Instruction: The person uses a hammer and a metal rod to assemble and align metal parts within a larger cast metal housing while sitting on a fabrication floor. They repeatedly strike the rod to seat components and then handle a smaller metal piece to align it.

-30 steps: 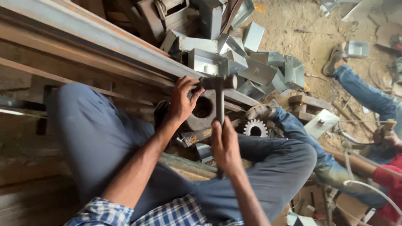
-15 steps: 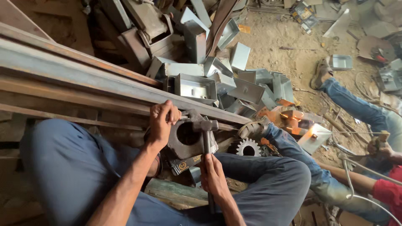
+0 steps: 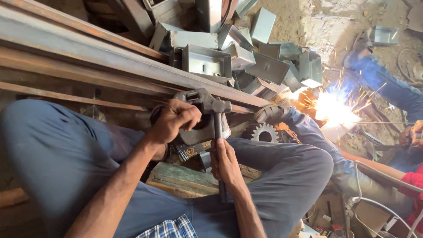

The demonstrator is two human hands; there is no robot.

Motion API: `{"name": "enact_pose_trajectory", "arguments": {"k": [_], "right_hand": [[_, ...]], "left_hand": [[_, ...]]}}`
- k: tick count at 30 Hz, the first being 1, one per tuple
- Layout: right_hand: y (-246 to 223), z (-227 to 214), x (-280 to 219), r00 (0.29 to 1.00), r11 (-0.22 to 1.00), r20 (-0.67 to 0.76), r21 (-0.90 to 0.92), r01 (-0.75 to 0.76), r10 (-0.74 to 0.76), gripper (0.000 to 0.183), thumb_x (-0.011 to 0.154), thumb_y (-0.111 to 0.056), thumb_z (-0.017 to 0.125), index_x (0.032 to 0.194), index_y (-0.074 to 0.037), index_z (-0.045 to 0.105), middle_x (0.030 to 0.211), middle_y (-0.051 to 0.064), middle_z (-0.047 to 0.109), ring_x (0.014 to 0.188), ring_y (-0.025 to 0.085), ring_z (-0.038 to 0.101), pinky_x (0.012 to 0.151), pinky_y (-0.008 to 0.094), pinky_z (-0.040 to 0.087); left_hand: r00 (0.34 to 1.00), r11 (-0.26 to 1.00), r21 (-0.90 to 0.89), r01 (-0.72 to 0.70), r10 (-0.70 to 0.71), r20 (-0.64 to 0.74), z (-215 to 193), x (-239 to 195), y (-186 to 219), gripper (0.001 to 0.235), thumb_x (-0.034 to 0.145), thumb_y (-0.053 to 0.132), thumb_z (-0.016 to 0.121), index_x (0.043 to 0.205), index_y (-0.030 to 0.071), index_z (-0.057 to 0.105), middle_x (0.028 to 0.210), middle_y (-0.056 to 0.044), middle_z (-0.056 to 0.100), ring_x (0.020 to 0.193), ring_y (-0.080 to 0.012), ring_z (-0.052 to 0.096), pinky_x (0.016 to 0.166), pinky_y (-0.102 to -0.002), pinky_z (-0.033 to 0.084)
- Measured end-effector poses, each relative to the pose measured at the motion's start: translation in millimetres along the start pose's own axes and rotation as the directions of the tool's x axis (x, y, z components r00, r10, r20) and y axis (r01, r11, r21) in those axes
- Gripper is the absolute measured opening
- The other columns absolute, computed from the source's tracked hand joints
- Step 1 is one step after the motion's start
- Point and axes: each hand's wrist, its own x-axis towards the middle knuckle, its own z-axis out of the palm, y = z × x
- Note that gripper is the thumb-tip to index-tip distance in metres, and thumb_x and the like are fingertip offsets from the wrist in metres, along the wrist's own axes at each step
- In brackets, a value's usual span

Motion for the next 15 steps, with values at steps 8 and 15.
{"name": "enact_pose_trajectory", "arguments": {"k": [8,15], "right_hand": [[0,-5,0,1.0,0.999,-0.016,-0.049,0.01,-0.011,0.047,0.107,-0.051,0.037,0.093,-0.009,0.053,0.055,-0.005,0.038,0.038,0.007,0.031,0.034,0.025,0.027],[-5,-3,-1,0.999,0.998,-0.002,-0.06,0.033,-0.033,0.048,0.107,-0.052,0.039,0.091,-0.007,0.051,0.054,-0.004,0.036,0.038,0.007,0.03,0.033,0.026,0.026]], "left_hand": [[0.956,0.953,0.156,-0.259,0.23,0.184,-10,6,32,0.062,0.109,0.049,0.047,0.075,0.003,0.07,0.076,-0.007,0.069,0.098,-0.0223,0.059,0.089,-0.034,0.044],[0.947,0.759,0.645,0.092,0.133,-0.292,-38,9,6,0.039,0.099,0.044,0.066,0.102,0.008,0.08,0.098,-0.007,0.079,0.095,-0.0168,0.074,0.087,-0.038,0.057]]}}
